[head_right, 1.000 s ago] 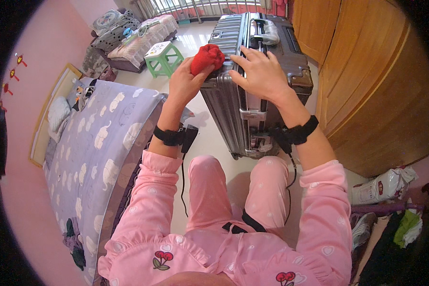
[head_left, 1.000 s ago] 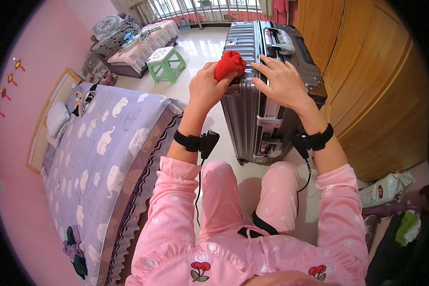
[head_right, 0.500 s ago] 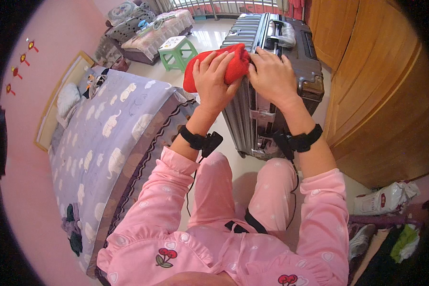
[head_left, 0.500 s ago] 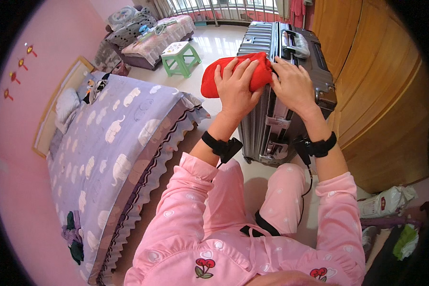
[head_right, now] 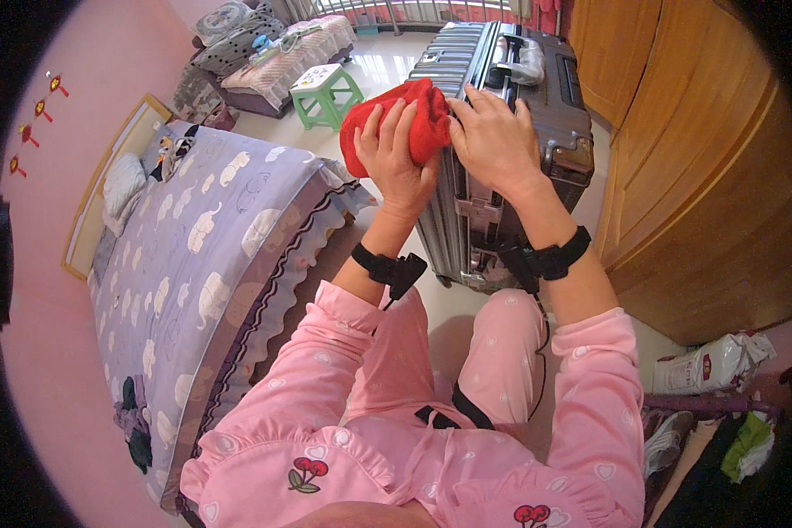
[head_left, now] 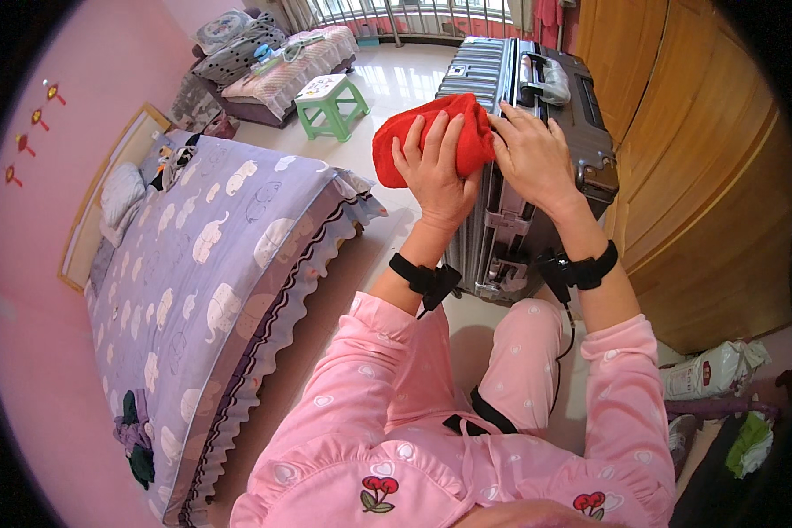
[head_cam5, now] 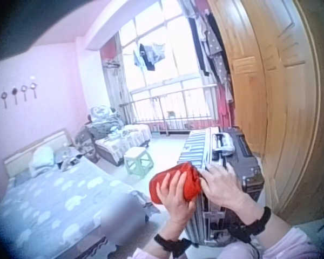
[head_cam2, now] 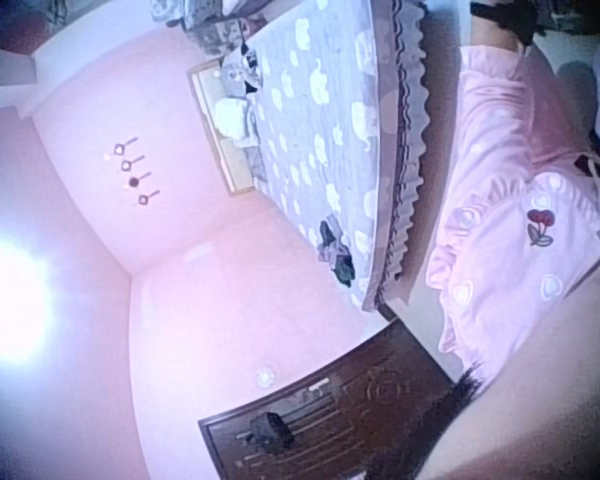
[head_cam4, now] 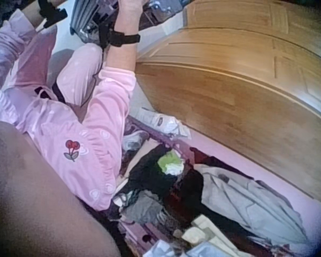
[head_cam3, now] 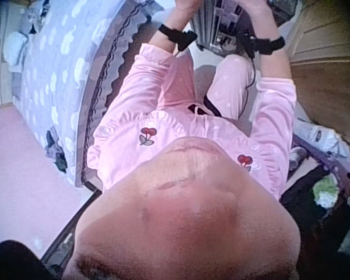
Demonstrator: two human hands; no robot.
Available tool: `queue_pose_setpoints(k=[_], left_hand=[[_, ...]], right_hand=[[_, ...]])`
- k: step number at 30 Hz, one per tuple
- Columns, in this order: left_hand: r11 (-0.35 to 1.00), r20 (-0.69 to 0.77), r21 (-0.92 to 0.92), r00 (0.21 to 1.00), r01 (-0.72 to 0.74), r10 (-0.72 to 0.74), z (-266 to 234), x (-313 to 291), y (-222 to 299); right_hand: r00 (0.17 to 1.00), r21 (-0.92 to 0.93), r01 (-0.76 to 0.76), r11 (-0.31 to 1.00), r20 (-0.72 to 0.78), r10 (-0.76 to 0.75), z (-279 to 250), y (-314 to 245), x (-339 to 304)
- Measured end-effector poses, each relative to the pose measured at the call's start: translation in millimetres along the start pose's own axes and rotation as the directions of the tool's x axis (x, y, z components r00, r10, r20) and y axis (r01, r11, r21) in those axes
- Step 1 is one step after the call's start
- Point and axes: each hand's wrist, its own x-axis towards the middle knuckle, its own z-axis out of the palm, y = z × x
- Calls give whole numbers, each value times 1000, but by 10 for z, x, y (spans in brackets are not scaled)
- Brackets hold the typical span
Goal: The person wipes the exterior of a hard-shell suitcase with a red cloth. They rotate the suitcase to clean multiple sides, including the top, front, and side panels, while seated on the floor.
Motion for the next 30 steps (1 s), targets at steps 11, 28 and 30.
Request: queue_pose_setpoints(k=[11,28,30], left_hand=[[999,-25,-41,1000,-4,3,-22,-542,-46],[987,181,-104,973,-126,144,-127,410,-63],[986,123,-116,984,-118,133,-77,407,-31]], right_hand=[[996,-7,20,1000,-89,-20,67,-7,-19],[976,-9,-13,1000,218,15,-48,-126,89],[935,102,-15,995,355,-22,-183,-10,118]])
